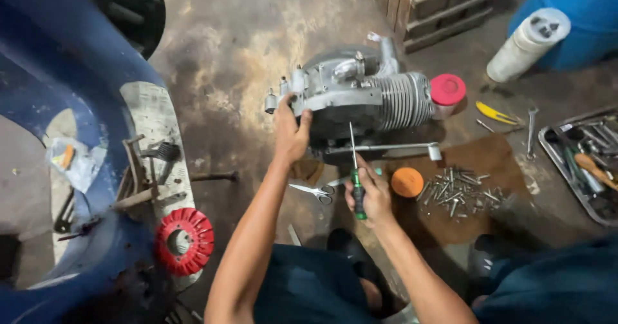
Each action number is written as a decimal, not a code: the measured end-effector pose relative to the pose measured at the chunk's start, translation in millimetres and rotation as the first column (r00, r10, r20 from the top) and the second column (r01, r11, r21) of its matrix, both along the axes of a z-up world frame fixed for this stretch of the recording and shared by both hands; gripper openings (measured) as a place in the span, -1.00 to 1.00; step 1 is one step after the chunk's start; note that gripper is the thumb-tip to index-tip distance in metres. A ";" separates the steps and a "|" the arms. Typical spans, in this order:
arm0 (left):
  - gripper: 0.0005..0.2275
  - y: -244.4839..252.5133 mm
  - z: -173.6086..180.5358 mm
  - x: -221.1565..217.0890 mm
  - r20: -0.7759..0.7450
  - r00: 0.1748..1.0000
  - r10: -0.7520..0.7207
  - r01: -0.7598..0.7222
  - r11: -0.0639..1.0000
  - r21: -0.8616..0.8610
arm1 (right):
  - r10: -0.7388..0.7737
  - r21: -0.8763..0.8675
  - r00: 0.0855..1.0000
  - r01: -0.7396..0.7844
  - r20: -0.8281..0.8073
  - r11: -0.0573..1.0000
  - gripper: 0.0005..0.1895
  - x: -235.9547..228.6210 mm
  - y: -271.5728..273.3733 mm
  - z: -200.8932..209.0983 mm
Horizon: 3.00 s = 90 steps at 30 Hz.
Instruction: The person works on a disassembled engine block, sorting through a pile of bolts and nuts on a cloth. They select a bolt, pick up a screwdriver from a tray, and use it to tighten a bolt into the engine casing.
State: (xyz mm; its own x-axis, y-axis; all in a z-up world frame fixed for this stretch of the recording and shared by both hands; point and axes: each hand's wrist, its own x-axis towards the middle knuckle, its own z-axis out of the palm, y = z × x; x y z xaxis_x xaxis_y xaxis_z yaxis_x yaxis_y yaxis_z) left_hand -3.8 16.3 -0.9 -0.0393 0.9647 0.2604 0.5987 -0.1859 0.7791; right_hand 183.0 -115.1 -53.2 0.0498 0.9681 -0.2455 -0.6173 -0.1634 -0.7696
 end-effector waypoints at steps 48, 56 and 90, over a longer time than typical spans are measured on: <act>-0.62 -53.1 -36.2 72.6 -0.122 0.992 -0.027 -0.052 0.796 -0.603 | 0.196 -0.317 0.977 -0.212 -0.084 0.924 -0.80 34.8 -8.8 -24.3; -0.76 -53.9 -11.7 90.0 0.051 0.998 0.045 -0.004 0.788 -0.615 | 0.390 -0.245 0.911 -0.412 -0.133 0.878 -0.74 61.5 -25.3 52.2; -0.66 -41.4 -34.1 89.1 0.467 0.856 0.220 0.087 0.831 -0.550 | 0.413 -0.196 0.909 -0.394 0.061 0.898 -0.70 56.0 -20.7 50.3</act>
State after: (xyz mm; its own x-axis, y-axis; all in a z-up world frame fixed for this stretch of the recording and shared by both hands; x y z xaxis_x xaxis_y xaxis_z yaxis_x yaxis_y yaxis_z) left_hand 85.3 -25.1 -34.9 -0.0821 0.9259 -0.3688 0.0999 0.3759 0.9213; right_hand 239.0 -135.8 -2.9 -0.3034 0.8520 -0.4267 -0.3924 -0.5198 -0.7588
